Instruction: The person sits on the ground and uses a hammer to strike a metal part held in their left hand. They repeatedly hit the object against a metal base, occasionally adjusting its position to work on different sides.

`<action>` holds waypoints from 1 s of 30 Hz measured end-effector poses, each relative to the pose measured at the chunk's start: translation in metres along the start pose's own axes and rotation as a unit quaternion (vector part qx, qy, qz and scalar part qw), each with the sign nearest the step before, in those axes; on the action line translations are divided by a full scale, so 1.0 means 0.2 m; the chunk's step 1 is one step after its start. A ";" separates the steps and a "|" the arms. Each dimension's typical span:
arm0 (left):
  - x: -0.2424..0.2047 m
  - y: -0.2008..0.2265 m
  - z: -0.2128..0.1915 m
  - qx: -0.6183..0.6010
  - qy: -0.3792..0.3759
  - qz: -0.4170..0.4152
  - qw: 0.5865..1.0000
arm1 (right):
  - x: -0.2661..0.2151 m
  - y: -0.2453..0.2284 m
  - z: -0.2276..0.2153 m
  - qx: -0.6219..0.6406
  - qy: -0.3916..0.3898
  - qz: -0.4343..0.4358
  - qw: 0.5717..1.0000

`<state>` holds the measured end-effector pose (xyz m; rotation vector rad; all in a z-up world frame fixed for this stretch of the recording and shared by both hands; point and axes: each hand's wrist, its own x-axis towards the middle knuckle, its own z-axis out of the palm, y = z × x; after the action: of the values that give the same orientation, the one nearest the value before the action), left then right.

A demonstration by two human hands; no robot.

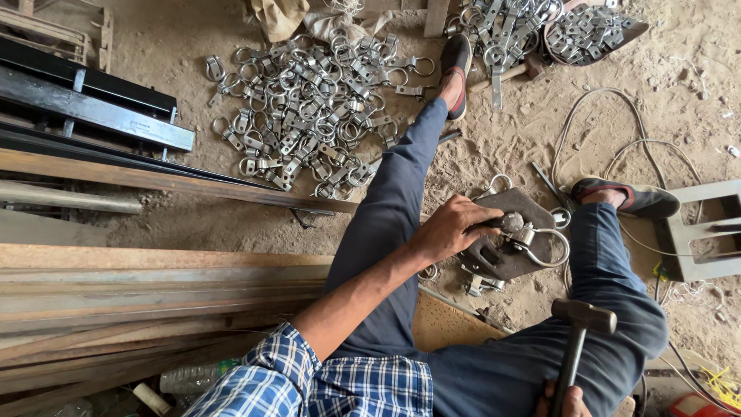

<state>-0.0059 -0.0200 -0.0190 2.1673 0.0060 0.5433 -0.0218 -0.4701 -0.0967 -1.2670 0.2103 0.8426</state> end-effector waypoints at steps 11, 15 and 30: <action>-0.02 -0.02 -0.09 -0.026 0.035 0.020 0.999 | -0.25 -0.17 0.43 -0.073 0.146 0.054 0.985; -0.05 0.02 -0.14 -0.065 0.019 -0.091 0.994 | -0.40 -0.39 0.71 -0.111 0.153 0.071 0.979; 0.00 0.15 -0.21 -0.074 0.060 -0.055 0.994 | -0.44 -0.51 0.82 -0.112 0.129 0.075 0.982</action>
<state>-0.0278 -0.0073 0.0260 1.9750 0.1458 0.5904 -0.0659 -0.3672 0.0839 -1.5881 0.4324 0.8466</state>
